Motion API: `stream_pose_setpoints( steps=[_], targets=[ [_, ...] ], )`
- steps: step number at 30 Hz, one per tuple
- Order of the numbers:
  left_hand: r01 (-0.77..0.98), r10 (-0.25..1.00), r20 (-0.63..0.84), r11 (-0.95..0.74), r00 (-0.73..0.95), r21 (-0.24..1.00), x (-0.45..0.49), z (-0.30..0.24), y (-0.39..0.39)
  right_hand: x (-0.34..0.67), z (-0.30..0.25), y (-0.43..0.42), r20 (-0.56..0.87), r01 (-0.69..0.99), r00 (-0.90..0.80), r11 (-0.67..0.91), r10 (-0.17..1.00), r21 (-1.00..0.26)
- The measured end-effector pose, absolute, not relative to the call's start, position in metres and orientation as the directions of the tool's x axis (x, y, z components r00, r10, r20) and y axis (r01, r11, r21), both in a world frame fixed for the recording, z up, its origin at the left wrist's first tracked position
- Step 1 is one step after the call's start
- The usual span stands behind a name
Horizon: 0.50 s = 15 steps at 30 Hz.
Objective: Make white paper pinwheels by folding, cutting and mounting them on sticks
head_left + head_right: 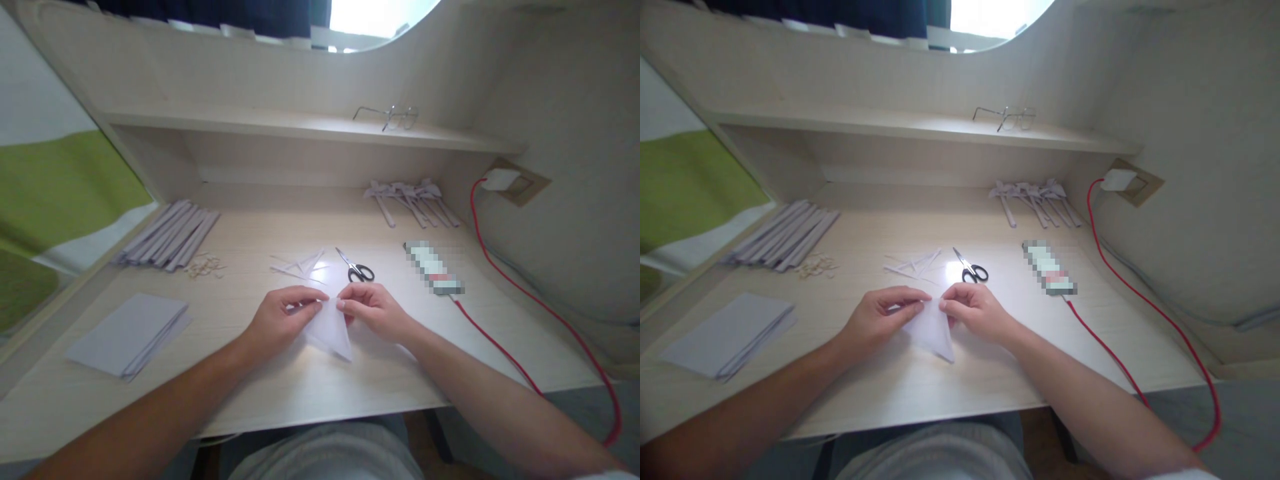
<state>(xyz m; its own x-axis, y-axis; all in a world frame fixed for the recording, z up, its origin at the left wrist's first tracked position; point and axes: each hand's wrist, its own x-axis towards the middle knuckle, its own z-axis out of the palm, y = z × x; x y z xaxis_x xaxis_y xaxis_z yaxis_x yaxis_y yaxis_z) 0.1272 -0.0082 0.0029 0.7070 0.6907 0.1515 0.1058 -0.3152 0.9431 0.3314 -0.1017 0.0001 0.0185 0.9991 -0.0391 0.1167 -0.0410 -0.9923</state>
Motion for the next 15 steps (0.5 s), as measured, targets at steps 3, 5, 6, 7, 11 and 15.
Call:
stream_pose_setpoints(
  steps=[3, 5, 6, 7, 11, 15],
  targets=[
    [0.125, 0.686, 0.139, -0.320, 0.714, 0.939, 0.1271, 0.0031, -0.0079, 0.3307, -0.0011, -0.1008, -0.047, 0.121, 0.034, -0.051, 0.998, -0.991],
    [0.132, 0.684, 0.131, -0.318, 0.718, 0.939, 0.1270, 0.0034, -0.0074, 0.3307, -0.0022, -0.1004, -0.050, 0.133, 0.036, -0.055, 0.998, -0.990],
    [0.135, 0.681, 0.125, -0.315, 0.721, 0.939, 0.1268, 0.0034, -0.0070, 0.3307, -0.0028, -0.1003, -0.053, 0.133, 0.038, -0.058, 0.998, -0.989],
    [0.139, 0.678, 0.118, -0.312, 0.726, 0.940, 0.1266, 0.0034, -0.0065, 0.3307, -0.0033, -0.1004, -0.056, 0.129, 0.041, -0.061, 0.998, -0.990],
    [0.142, 0.665, 0.103, -0.305, 0.740, 0.942, 0.1256, 0.0026, -0.0043, 0.3304, -0.0043, -0.1005, -0.063, 0.106, 0.054, -0.068, 0.997, -0.992],
    [0.127, 0.663, 0.111, -0.300, 0.740, 0.946, 0.1249, 0.0022, -0.0042, 0.3297, -0.0033, -0.0998, -0.069, 0.094, 0.057, -0.074, 0.996, -0.993]
  ],
)
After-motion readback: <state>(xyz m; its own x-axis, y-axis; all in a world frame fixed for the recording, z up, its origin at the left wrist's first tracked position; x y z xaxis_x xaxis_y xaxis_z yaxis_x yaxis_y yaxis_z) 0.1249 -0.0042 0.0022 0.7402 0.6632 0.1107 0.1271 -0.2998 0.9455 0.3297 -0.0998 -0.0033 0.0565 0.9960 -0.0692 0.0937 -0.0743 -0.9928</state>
